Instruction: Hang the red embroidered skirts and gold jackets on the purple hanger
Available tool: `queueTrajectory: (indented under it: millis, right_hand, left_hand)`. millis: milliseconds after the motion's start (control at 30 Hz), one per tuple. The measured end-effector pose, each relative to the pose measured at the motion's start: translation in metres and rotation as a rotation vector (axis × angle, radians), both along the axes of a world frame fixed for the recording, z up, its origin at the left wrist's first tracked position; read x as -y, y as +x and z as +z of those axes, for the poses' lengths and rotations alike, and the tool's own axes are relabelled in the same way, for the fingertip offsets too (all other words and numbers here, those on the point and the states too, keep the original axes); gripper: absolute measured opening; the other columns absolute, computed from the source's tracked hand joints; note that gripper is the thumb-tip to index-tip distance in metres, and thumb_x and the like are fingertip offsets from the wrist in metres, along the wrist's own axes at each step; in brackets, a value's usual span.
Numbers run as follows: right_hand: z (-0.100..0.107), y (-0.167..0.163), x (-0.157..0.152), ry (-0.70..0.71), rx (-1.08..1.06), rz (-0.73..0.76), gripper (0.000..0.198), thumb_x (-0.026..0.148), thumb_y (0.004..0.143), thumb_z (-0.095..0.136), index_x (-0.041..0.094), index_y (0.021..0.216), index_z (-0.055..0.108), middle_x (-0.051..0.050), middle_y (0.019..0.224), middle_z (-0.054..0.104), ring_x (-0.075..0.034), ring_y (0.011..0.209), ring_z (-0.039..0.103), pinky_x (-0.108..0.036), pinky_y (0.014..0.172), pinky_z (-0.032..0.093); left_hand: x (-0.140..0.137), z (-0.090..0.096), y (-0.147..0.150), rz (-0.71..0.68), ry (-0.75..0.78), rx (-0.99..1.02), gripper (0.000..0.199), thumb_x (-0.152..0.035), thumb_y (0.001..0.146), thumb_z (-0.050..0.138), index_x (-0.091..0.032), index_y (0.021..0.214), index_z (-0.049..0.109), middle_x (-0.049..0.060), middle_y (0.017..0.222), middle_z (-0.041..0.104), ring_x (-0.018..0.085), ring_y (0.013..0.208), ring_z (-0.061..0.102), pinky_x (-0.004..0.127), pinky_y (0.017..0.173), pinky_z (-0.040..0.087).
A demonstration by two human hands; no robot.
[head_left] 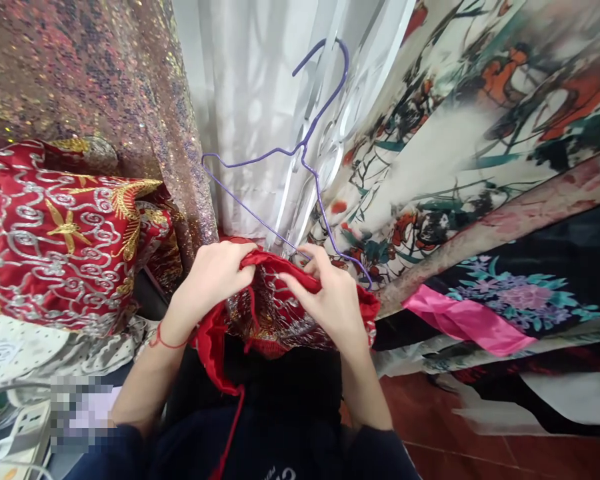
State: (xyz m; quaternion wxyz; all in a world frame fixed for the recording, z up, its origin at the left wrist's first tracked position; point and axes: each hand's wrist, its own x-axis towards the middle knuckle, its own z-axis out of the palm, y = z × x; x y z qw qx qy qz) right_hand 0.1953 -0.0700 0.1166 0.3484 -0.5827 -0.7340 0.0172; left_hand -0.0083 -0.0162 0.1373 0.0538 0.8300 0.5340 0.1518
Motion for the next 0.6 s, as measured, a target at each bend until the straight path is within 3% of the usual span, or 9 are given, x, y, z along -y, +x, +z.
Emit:
queueTrajectory:
  millis: [33, 100, 200, 267, 367, 433, 533, 600]
  right_hand:
    - [0.001, 0.007, 0.002, -0.074, 0.089, -0.028, 0.046, 0.055, 0.090, 0.067, 0.020, 0.120, 0.065, -0.005, 0.080, 0.076, -0.023, 0.066, 0.071, -0.031, 0.060, 0.049]
    - [0.002, 0.021, 0.005, -0.229, 0.239, 0.021, 0.042, 0.057, 0.090, 0.065, 0.018, 0.105, 0.067, -0.005, 0.071, 0.072, -0.023, 0.061, 0.067, -0.030, 0.056, 0.043]
    - [0.006, 0.032, 0.007, -0.442, 0.177, 0.383, 0.040, 0.049, 0.103, 0.046, 0.020, 0.083, 0.065, 0.000, 0.061, 0.064, -0.014, 0.054, 0.058, -0.026, 0.057, 0.040]
    - [0.006, 0.031, 0.005, -0.571, -0.024, 0.687, 0.046, 0.052, 0.106, 0.035, 0.020, 0.102, 0.068, 0.001, 0.069, 0.069, -0.012, 0.055, 0.060, -0.024, 0.057, 0.042]
    - [-0.005, 0.021, -0.005, -0.724, -0.316, 1.022, 0.066, 0.064, 0.104, 0.020, 0.019, 0.137, 0.055, -0.009, 0.109, 0.076, -0.015, 0.080, 0.074, -0.025, 0.064, 0.053]
    - [-0.019, 0.013, -0.014, -0.658, -0.376, 0.972, 0.071, 0.067, 0.103, 0.021, 0.018, 0.143, 0.051, -0.015, 0.133, 0.068, -0.019, 0.105, 0.074, -0.030, 0.082, 0.059]
    - [-0.044, 0.006, -0.024, -0.413, -0.271, 0.734, 0.070, 0.066, 0.101, 0.035, 0.018, 0.151, 0.044, -0.016, 0.152, 0.054, -0.022, 0.136, 0.058, -0.038, 0.113, 0.048]
    - [-0.059, 0.005, -0.025, -0.285, -0.151, 0.686, 0.075, 0.065, 0.098, 0.044, 0.019, 0.157, 0.035, -0.015, 0.159, 0.046, -0.023, 0.145, 0.049, -0.038, 0.118, 0.045]
  left_hand:
    - [-0.002, -0.002, -0.004, 0.042, 0.032, -0.027, 0.021, -0.026, 0.080, 0.055, -0.027, 0.086, 0.075, 0.006, 0.076, 0.075, 0.028, 0.073, 0.070, 0.031, 0.062, 0.039]
    - [-0.006, -0.005, -0.010, 0.130, 0.086, -0.054, 0.030, -0.025, 0.077, 0.056, -0.029, 0.097, 0.079, 0.007, 0.077, 0.076, 0.029, 0.075, 0.071, 0.031, 0.064, 0.041]
    - [-0.014, -0.006, -0.019, 0.197, 0.091, 0.048, 0.047, -0.023, 0.074, 0.056, -0.031, 0.115, 0.079, 0.007, 0.082, 0.079, 0.032, 0.082, 0.073, 0.035, 0.073, 0.048]
    - [-0.021, -0.004, -0.022, 0.150, 0.027, 0.245, 0.056, -0.021, 0.071, 0.053, -0.032, 0.120, 0.078, 0.005, 0.095, 0.081, 0.032, 0.091, 0.073, 0.038, 0.084, 0.052]
    - [-0.029, 0.004, -0.024, -0.003, -0.145, 0.620, 0.059, -0.017, 0.065, 0.047, -0.027, 0.113, 0.081, 0.002, 0.105, 0.080, 0.026, 0.088, 0.071, 0.036, 0.087, 0.054]
    - [-0.033, 0.011, -0.021, -0.046, -0.245, 0.806, 0.054, -0.016, 0.063, 0.046, -0.020, 0.102, 0.083, 0.002, 0.092, 0.080, 0.021, 0.074, 0.068, 0.032, 0.078, 0.055]
    - [-0.040, 0.023, -0.018, -0.015, -0.270, 1.047, 0.041, -0.012, 0.062, 0.047, -0.015, 0.084, 0.081, 0.002, 0.071, 0.074, 0.016, 0.062, 0.063, 0.026, 0.063, 0.051]
    - [-0.048, 0.031, -0.019, 0.013, -0.233, 1.217, 0.037, -0.008, 0.062, 0.046, -0.015, 0.079, 0.078, 0.000, 0.065, 0.070, 0.013, 0.058, 0.061, 0.024, 0.057, 0.049]
